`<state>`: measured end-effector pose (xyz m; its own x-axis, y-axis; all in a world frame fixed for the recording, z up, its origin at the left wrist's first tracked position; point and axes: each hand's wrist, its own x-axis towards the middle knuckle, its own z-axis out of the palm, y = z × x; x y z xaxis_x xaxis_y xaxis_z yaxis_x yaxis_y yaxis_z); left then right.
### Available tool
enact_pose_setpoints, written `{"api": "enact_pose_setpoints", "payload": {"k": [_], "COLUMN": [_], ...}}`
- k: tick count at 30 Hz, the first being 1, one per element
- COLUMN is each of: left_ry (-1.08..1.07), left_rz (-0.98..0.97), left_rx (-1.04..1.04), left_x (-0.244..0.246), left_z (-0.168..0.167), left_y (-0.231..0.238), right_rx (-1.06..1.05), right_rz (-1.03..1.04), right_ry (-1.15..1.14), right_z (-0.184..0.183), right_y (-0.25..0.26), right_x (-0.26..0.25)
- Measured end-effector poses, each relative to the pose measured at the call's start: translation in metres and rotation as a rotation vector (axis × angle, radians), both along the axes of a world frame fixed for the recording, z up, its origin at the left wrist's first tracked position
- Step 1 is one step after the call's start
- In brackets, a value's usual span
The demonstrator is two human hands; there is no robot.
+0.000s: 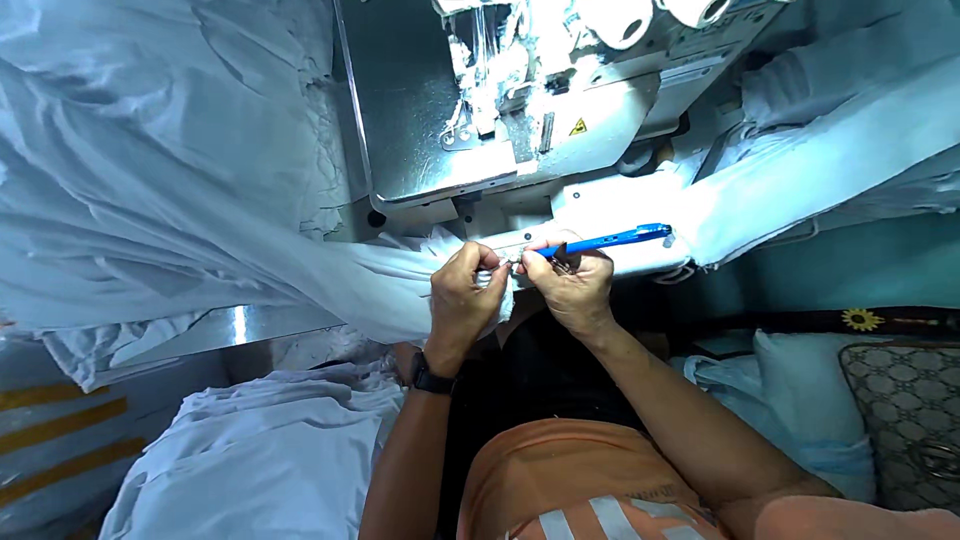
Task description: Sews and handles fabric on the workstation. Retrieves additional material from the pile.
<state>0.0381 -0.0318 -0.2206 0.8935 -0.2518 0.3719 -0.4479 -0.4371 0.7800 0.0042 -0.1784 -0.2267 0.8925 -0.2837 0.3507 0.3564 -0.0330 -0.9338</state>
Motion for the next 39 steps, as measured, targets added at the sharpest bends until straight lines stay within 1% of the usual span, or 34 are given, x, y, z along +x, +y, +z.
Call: {"api": "enact_pose_setpoints", "payload": {"k": [10,14,17,21,26,31,37,39], "left_ry": [-0.015,-0.015,-0.007,0.005,0.022,0.020,0.015,0.013], "left_rz": [-0.005,0.000,-0.005,-0.038,-0.071,-0.052,-0.046,-0.036], "left_rx": [-0.008,-0.007,-0.003,0.020,0.016,0.023,0.015,0.020], "left_x": [0.000,0.000,0.000,0.000,0.002,0.000,0.000,0.001], "left_z": [-0.002,-0.002,-0.002,0.000,0.001,0.000,0.000,-0.001], "left_y": [0.000,-0.001,0.000,0.002,0.004,0.003,0.003,0.002], "right_rx": [-0.035,-0.045,0.039,0.130,0.107,0.062,-0.004,0.007], "right_rz": [0.018,-0.015,-0.042,-0.024,-0.004,0.038,0.020,-0.004], "right_ry": [0.016,0.023,0.094,0.174,0.209,0.174,0.165,0.195], "right_z": [0.000,0.000,0.006,0.016,0.016,0.014,0.010,0.011], "right_y": [0.000,0.001,-0.002,-0.007,-0.006,-0.003,0.000,-0.002], "right_x": [0.001,0.001,0.001,0.000,-0.001,-0.001,0.000,-0.001]}}
